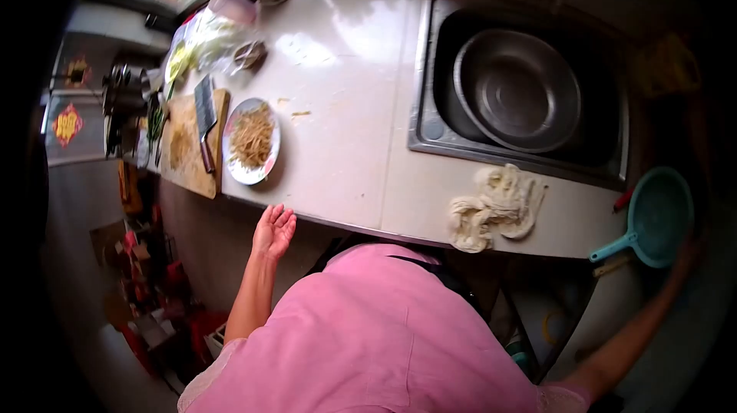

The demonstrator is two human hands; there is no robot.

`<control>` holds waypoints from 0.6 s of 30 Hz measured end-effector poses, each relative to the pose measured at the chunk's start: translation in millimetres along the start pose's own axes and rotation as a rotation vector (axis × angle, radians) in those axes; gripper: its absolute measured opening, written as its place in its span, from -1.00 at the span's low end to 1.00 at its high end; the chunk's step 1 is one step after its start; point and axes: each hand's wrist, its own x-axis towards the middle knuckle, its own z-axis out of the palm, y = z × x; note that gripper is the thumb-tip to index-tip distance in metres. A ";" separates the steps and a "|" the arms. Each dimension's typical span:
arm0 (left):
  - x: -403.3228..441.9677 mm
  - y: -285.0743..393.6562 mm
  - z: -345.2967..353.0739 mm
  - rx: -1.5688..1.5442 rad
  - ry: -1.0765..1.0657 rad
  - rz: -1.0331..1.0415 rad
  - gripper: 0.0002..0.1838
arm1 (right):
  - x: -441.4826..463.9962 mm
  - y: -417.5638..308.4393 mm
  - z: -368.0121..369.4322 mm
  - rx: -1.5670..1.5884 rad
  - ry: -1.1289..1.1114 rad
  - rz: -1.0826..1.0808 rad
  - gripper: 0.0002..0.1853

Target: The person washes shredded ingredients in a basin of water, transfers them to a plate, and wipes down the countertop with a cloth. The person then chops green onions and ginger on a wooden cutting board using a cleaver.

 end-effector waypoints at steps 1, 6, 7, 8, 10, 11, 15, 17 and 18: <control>5.4 4.3 -10.7 -0.062 0.017 0.039 -0.56 | -13.3 -98.3 -65.5 0.244 -0.032 0.000 -0.47; 31.8 42.1 -43.2 -0.145 -0.002 0.206 -0.53 | -142.5 -395.9 -211.9 0.805 -0.480 -0.486 -0.35; 40.4 51.5 -46.3 -0.112 -0.058 0.254 -0.53 | -163.6 -420.7 -221.8 0.787 -0.573 -0.471 -0.31; 48.1 61.5 -47.1 -0.125 -0.071 0.244 -0.57 | -180.5 -438.3 -230.2 0.762 -0.667 -0.448 -0.27; 69.0 79.6 -49.3 -0.134 -0.164 0.257 -0.58 | -208.0 -458.9 -235.5 0.718 -0.584 -0.456 -0.25; 79.4 89.8 -51.1 -0.130 -0.256 0.280 -0.59 | -221.6 -467.9 -237.7 0.688 -0.508 -0.455 -0.23; 104.7 126.3 -46.3 -0.029 -0.364 0.232 -0.63 | -229.0 -469.6 -219.8 0.676 -0.582 -0.385 -0.24; 117.2 133.5 -43.7 -0.003 -0.379 0.208 -0.64 | -203.3 -501.8 -275.2 0.471 -0.663 -0.377 -0.34; 126.3 134.8 -45.8 0.043 -0.395 0.201 -0.64 | -191.1 -526.3 -302.1 0.496 -0.535 -0.469 -0.42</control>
